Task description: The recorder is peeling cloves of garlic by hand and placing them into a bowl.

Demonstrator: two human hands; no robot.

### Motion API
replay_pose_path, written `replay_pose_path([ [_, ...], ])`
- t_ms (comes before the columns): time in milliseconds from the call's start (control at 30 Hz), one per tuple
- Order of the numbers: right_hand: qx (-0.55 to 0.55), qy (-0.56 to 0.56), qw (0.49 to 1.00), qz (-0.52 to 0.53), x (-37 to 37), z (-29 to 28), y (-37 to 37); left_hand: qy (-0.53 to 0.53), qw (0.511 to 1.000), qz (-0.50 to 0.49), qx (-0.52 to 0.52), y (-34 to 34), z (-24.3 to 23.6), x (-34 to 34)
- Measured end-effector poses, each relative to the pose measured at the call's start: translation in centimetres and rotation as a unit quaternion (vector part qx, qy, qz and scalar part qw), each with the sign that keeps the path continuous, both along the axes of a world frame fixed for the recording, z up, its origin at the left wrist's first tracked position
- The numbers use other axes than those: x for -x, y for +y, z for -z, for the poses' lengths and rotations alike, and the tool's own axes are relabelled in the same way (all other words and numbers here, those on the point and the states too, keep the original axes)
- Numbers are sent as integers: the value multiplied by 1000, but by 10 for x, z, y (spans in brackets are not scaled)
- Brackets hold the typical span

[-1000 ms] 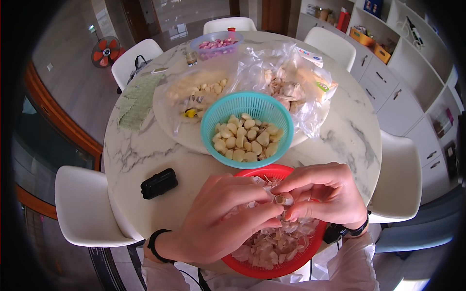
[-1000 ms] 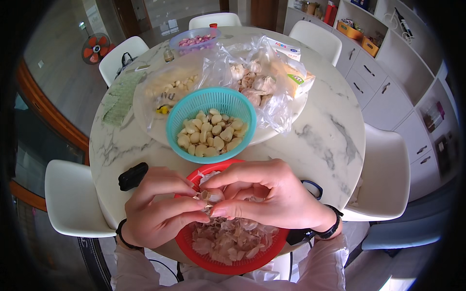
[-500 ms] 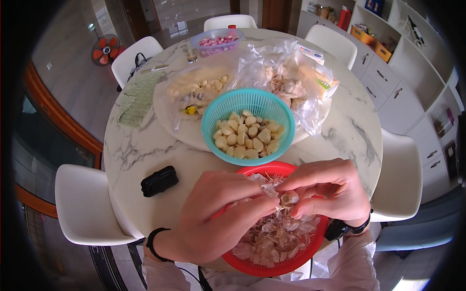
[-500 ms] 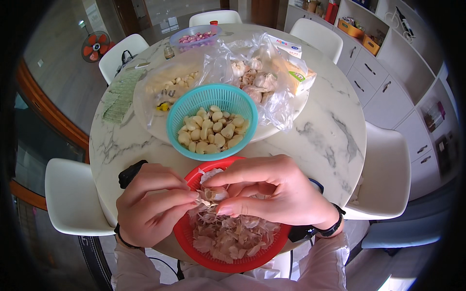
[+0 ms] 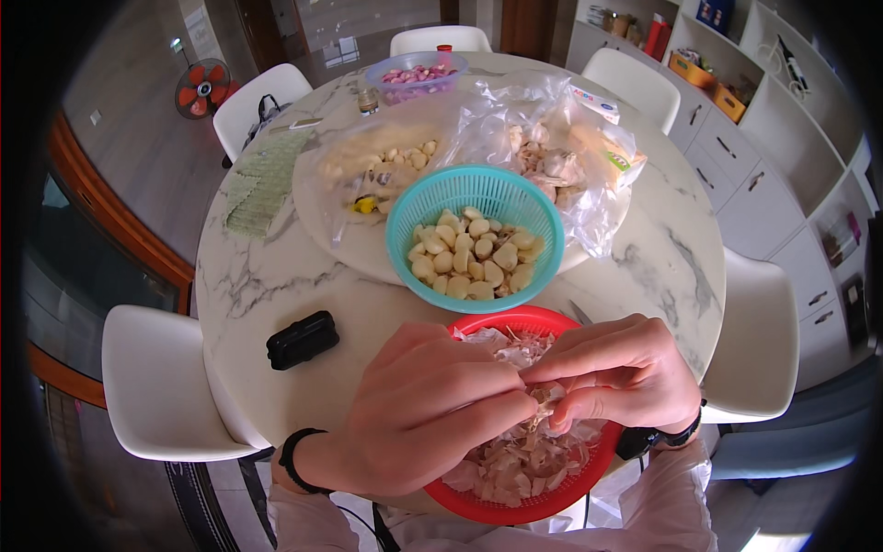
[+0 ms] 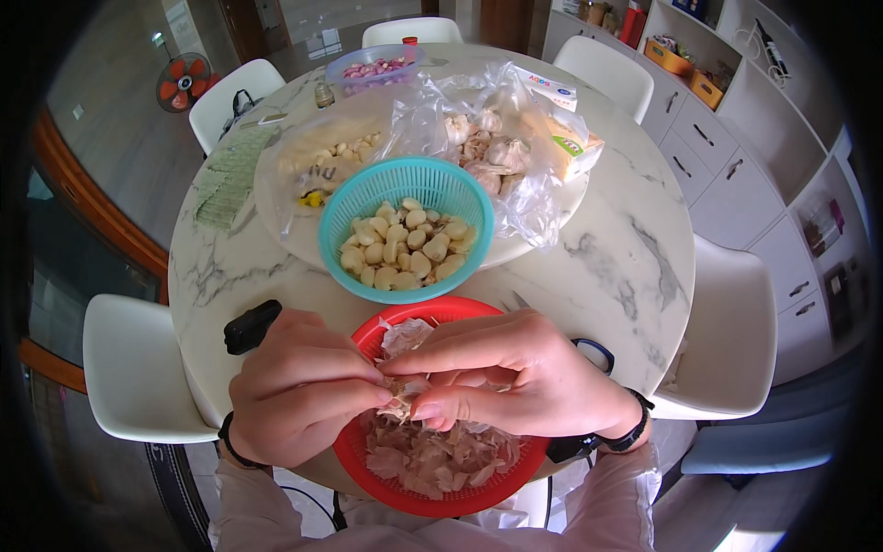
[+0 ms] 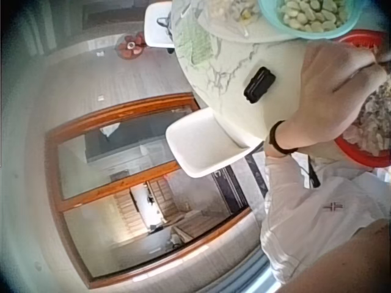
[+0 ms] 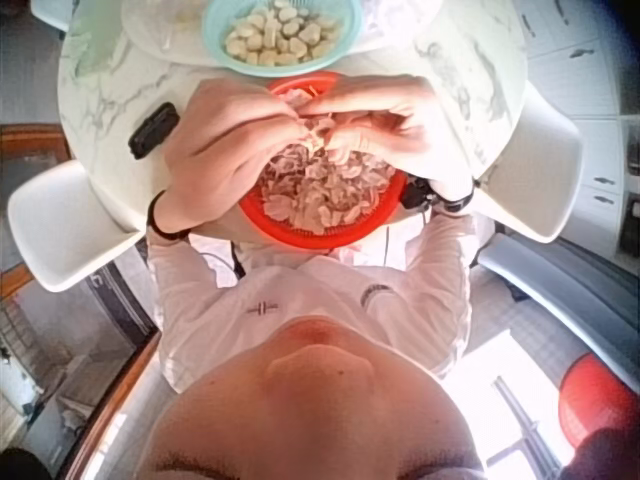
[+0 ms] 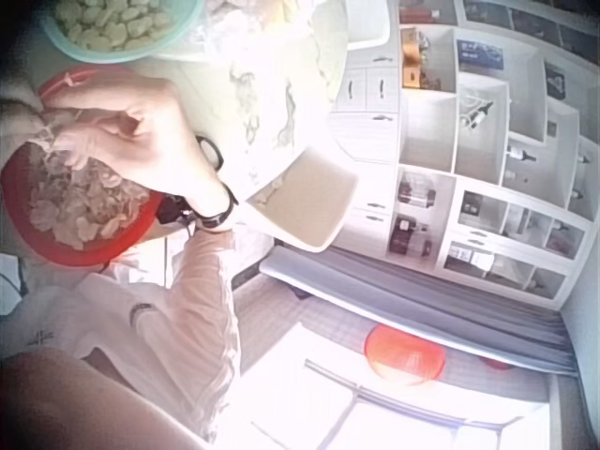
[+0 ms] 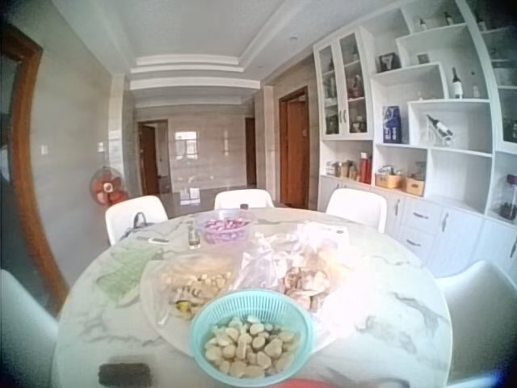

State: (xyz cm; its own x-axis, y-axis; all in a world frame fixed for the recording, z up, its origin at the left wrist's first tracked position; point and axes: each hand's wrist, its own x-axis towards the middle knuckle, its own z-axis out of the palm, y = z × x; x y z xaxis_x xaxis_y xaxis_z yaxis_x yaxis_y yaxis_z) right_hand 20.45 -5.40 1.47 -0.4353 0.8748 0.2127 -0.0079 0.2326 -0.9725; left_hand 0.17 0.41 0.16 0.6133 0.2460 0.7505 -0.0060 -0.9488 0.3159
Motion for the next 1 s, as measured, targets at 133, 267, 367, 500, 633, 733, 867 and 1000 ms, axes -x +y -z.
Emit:
replay_pose_path([
  [133,-34,-17,999,11,2,4,2,-2,1000,6,6,2,4,-2],
  [267,-50,-47,997,29,5,3,-1,-16,1000,-16,4,-3,3,-7],
  [367,-103,-62,992,46,8,7,2,-1,999,-34,3,0,3,-5],
  [500,-59,-35,995,66,9,8,1,46,999,-2,-3,2,4,-3],
  [633,44,60,992,104,10,6,-2,20,998,-30,-41,-5,10,-6],
  [733,36,99,982,159,2,6,4,62,998,28,-4,-9,6,-2],
  [867,11,112,984,141,-9,2,9,124,989,45,70,-15,4,5],
  [1000,90,141,983,78,-12,-4,3,161,973,16,163,-14,1,6],
])
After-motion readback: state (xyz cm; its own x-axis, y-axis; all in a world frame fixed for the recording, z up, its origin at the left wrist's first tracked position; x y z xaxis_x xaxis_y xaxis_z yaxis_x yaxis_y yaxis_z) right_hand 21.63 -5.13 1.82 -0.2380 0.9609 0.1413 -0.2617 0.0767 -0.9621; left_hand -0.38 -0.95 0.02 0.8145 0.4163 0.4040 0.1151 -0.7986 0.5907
